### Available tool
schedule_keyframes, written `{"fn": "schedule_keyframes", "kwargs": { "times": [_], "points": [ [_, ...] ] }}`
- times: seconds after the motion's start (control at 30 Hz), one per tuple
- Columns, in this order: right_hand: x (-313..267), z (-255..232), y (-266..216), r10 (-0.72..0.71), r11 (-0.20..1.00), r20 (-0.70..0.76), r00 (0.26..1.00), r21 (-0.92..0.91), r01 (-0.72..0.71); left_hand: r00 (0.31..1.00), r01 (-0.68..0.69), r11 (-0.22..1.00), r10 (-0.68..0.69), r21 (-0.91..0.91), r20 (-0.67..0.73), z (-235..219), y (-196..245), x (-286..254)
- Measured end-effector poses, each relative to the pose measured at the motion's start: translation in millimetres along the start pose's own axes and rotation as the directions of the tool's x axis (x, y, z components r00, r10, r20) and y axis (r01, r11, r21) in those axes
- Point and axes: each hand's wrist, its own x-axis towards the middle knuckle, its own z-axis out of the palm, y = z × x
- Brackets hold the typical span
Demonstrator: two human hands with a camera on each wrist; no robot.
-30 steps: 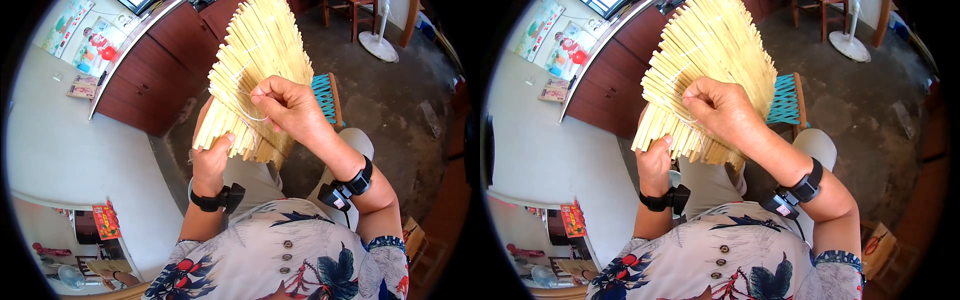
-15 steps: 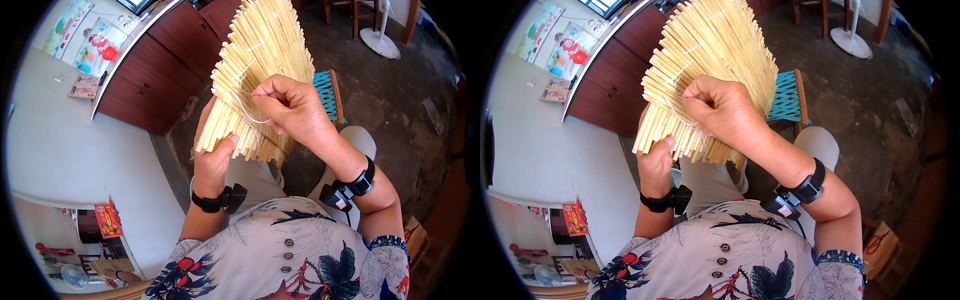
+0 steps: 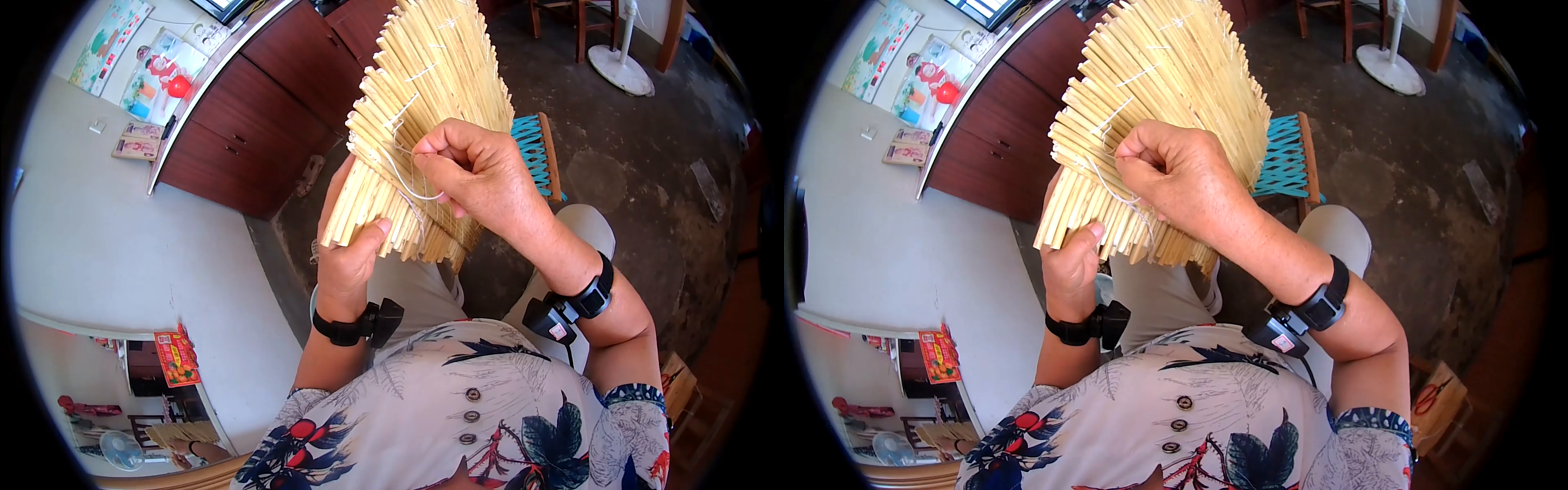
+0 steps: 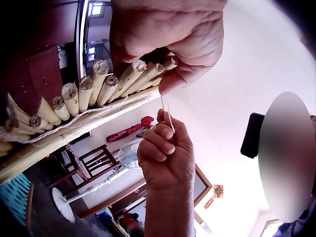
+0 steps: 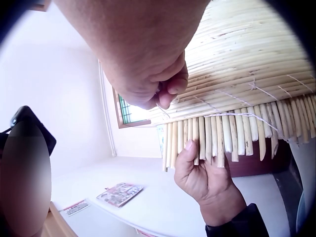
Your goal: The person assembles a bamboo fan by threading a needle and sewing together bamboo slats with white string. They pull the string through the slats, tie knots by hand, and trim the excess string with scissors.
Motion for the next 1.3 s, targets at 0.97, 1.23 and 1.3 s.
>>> {"fn": "schedule_keyframes", "kwargs": {
  "times": [0.97, 1.23, 1.3],
  "points": [
    [-90.0, -69.6, -50.8, 0.186, 0.895, -0.175, 0.967, -0.376, -0.240, 0.846, -0.407, 0.872, 0.248, 0.272, 0.473, 62.2, -5.8, -12.5],
    [-149.8, -85.0, -49.8, 0.156, 0.875, -0.299, 0.942, -0.400, -0.272, 0.775, -0.468, 0.872, 0.324, 0.148, 0.543, 89.8, -29.6, -26.6],
    [-154.3, -81.3, -55.1, 0.186, 0.874, -0.352, 0.917, -0.367, -0.318, 0.759, -0.469, 0.873, 0.320, 0.136, 0.566, 91.4, -31.5, -27.4]
  ]
}}
